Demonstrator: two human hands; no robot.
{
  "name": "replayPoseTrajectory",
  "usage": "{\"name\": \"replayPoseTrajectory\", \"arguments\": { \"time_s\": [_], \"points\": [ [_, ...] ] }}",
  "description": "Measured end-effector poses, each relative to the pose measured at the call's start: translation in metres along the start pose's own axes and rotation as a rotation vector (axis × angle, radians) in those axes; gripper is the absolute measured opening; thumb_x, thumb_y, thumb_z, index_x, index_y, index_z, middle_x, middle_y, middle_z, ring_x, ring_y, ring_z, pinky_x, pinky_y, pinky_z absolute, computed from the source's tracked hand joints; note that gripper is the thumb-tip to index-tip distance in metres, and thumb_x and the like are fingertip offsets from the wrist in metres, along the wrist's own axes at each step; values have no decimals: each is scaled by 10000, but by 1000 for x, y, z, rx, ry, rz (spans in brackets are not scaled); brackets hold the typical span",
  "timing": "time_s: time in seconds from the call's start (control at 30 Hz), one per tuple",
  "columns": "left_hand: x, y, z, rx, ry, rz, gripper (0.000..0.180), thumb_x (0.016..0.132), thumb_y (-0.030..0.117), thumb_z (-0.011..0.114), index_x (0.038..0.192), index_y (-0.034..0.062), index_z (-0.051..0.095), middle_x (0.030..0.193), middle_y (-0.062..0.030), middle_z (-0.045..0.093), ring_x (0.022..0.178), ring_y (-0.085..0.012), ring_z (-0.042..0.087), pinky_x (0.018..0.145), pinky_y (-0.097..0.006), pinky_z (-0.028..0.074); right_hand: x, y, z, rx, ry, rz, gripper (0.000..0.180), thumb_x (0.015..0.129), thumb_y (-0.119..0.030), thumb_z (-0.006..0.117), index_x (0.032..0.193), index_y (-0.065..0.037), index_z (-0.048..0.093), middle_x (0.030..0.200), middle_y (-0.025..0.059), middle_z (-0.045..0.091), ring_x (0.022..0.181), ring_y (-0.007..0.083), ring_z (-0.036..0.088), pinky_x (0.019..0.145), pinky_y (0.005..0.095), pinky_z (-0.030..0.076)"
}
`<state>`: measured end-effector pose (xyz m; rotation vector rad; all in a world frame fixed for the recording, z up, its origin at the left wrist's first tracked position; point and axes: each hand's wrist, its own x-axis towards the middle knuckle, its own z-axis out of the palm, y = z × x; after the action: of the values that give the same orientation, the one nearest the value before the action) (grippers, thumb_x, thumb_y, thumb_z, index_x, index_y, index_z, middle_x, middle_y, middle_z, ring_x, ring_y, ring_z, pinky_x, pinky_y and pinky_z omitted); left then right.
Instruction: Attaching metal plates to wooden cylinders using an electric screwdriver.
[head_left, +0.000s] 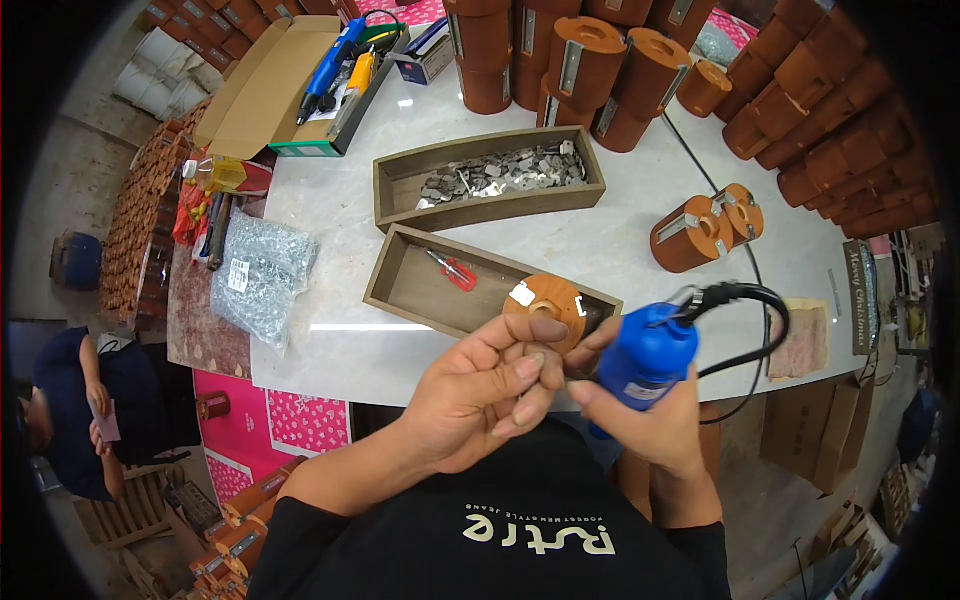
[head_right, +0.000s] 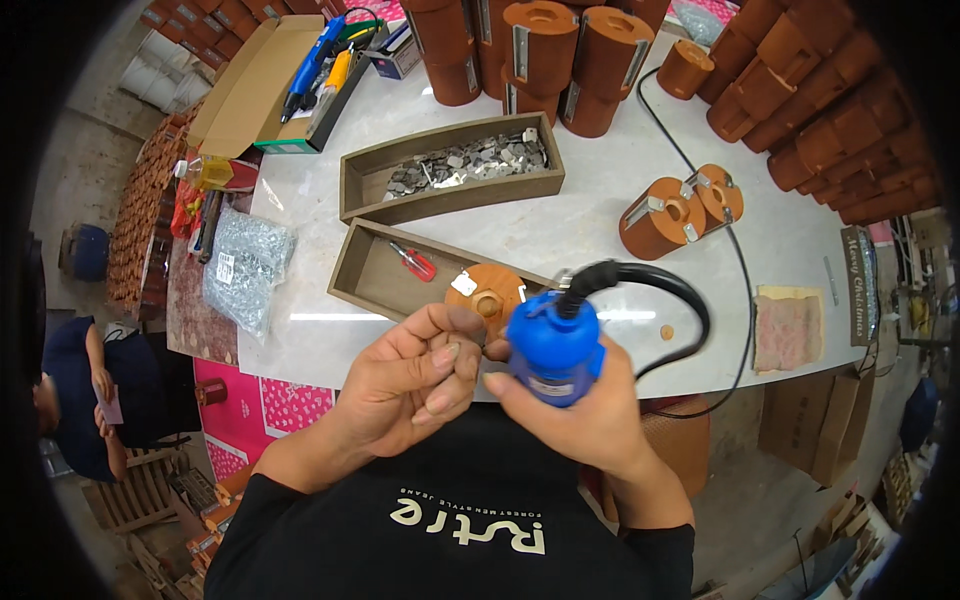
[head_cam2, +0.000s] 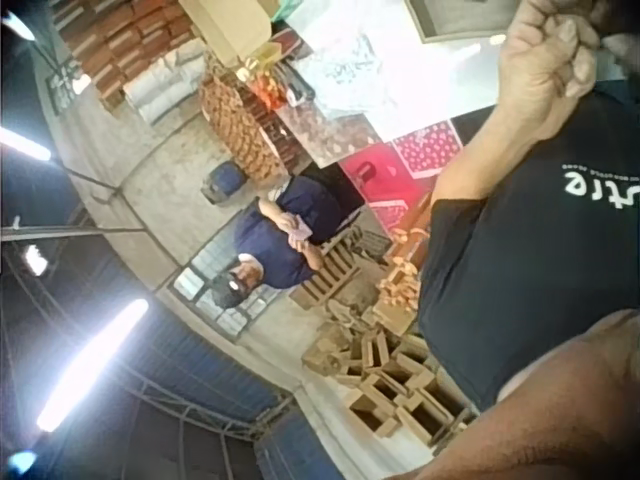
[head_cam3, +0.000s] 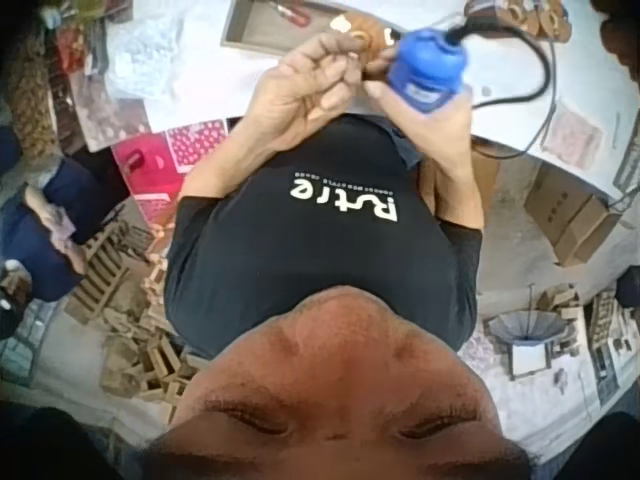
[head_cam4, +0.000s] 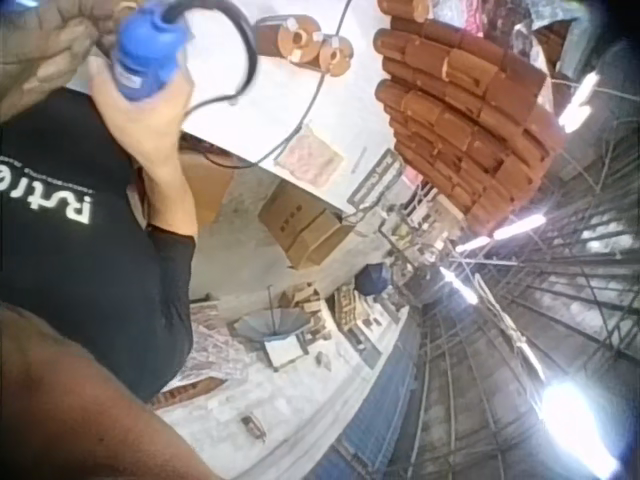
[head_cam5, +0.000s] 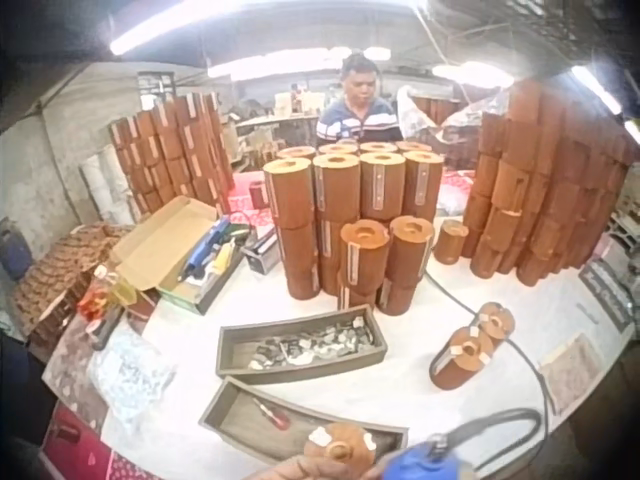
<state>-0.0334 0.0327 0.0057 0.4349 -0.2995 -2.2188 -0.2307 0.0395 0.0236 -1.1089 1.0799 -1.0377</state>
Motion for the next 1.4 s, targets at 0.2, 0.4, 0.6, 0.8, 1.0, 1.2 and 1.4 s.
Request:
{"name": "replayPoseTrajectory", "arguments": {
  "time_s": [0.2, 0.4, 0.6, 0.8, 1.0, 1.2, 1.4],
  "points": [
    [3, -5, 3, 75, 33, 102, 314, 994, 33, 498, 1307, 28, 477, 1076, -146, 599, 627, -104, 506, 541, -205, 382, 4, 3, 7, 47, 21, 46, 399, 779, -29, 799, 1117, 16, 592, 1024, 84, 679, 935, 133, 666, 838, 282, 539],
    [-2, -8, 3, 303, 42, 188, 375, 993, 35, 490, 1359, 35, 410, 1241, -172, 529, 646, -113, 524, 554, -210, 392, 5, 2, 14, 64, 46, 76, 384, 786, -21, 792, 1110, 9, 589, 1017, 88, 683, 918, 134, 670, 812, 277, 541],
    [-4, -11, 9, 425, 98, 243, 378, 978, 14, 544, 1335, 27, 417, 1199, -115, 504, 696, -71, 520, 592, -189, 420, 0, 5, 16, 103, 38, 29, 392, 796, 29, 756, 1126, 2, 547, 934, 81, 667, 857, 127, 657, 742, 262, 535],
    [-11, -21, -11, 641, 87, 369, 188, 964, 59, 616, 1129, -9, 558, 955, -83, 621, 636, -49, 504, 560, -191, 421, 1, 1, 20, 108, 65, -5, 400, 798, 37, 734, 1121, -19, 506, 855, 96, 635, 723, 130, 629, 629, 255, 515],
    [-8, 0, -18, 491, 255, 318, 70, 1002, 84, 543, 1005, 27, 503, 986, -204, 666, 528, -59, 460, 478, -191, 370, 0, 11, 11, -389, -3, -106, 378, 767, -13, 778, 1097, 0, 595, 978, 107, 706, 881, 156, 689, 779, 287, 546],
    [-24, 3, -48, 1424, 310, 613, 106, 934, 39, 629, 1032, 3, 614, 855, -113, 703, 565, -103, 588, 470, -271, 448, 1, 11, 6, -600, -168, -83, 447, 721, 17, 726, 1150, 2, 598, 1263, 180, 647, 1075, 217, 670, 923, 308, 512],
    [-8, -9, -46, 1811, 173, 770, 340, 759, -37, 728, 1086, 34, 666, 740, -84, 639, 571, -220, 624, 497, -317, 473, -1, 21, 4, -665, -213, -216, 497, 705, -59, 809, 1150, -21, 593, 1285, 178, 631, 1060, 317, 684, 855, 336, 569]
  ]
}}
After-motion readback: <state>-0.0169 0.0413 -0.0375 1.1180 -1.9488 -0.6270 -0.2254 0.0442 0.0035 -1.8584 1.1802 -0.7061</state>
